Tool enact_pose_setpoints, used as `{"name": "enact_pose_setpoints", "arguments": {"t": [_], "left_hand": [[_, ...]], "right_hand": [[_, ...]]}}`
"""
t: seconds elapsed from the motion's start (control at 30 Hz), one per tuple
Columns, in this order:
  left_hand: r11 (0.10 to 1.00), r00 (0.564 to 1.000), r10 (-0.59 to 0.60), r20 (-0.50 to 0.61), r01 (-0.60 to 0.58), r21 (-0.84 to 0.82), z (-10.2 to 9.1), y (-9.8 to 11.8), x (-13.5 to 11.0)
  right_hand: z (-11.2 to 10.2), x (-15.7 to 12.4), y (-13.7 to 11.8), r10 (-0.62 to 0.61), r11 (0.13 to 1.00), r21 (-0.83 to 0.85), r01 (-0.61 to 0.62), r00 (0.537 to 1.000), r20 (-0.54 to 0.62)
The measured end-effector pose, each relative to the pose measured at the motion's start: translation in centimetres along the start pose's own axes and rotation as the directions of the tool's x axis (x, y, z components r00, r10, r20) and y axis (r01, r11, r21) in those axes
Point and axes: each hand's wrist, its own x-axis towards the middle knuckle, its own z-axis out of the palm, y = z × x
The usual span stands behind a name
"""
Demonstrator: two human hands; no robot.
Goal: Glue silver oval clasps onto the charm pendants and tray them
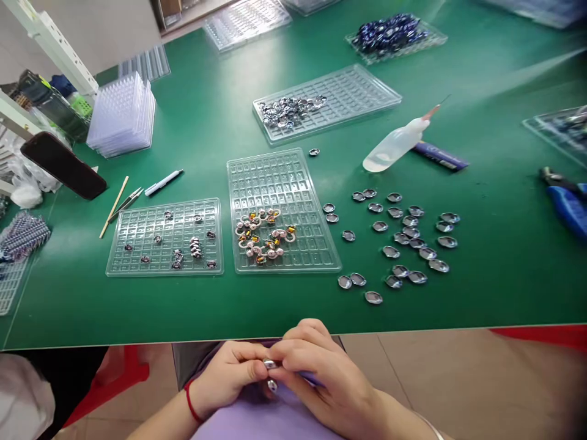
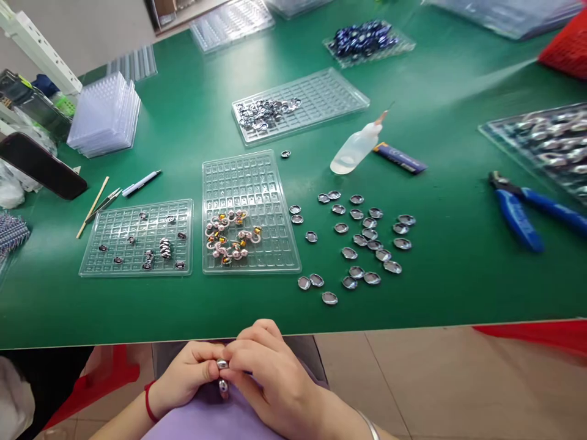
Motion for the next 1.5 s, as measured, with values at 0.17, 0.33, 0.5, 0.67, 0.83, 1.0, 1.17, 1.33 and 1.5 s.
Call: {"name": "enact_pose_setpoints", "arguments": {"t": [0.17, 0.33, 0.5, 0.67, 0.83, 1.0, 1.17, 1.33, 1.5], "left_hand": [[0.998, 0.999, -0.039, -0.029, 0.037, -0.054, -0.1, -0.7, 0.2], [0.982, 0.994, -0.068, -0.089, 0.051, -0.181, -0.3, -1.5, 0.6], [0.964, 0.986, -0.059, -0.158, 0.016, -0.265, -0.1, -1.8, 1.0], [0.951, 0.978, -0.032, -0.208, -0.034, -0.306, 0.0, -2.1, 1.5], [0.933, 0.969, 0.020, -0.245, -0.106, -0.343, 0.5, -2.4, 2.1], [0.907, 0.957, 0.052, -0.284, -0.164, -0.388, 1.1, -2.3, 2.4], [0.901, 0.956, 0.047, -0.288, -0.165, -0.402, 1.4, -2.2, 2.4], [0.906, 0.956, 0.045, -0.290, -0.161, -0.391, 1.3, -2.3, 2.4], [0.914, 0.953, 0.051, -0.300, -0.166, -0.370, 1.1, -2.5, 2.5]], "right_hand": [[0.2, -0.2, 0.3, -0.006, 1.000, -0.007, 0.005, 1.000, -0.015], [1.0, -0.6, 0.9, -0.014, 0.966, -0.257, 0.002, 0.999, -0.046], [1.3, -0.8, 1.0, 0.041, 0.916, -0.391, -0.096, 0.988, -0.148], [1.9, -0.7, 0.7, 0.078, 0.906, -0.400, -0.142, 0.982, -0.172], [2.8, -0.6, 0.6, 0.069, 0.892, -0.420, -0.166, 0.969, -0.236], [3.3, -0.3, 0.4, 0.078, 0.885, -0.425, -0.191, 0.959, -0.271], [3.3, -0.1, 0.3, 0.077, 0.889, -0.413, -0.196, 0.955, -0.287], [3.3, -0.2, 0.3, 0.089, 0.901, -0.379, -0.209, 0.947, -0.309], [3.3, -0.2, 0.4, 0.089, 0.909, -0.359, -0.210, 0.941, -0.325]]}}
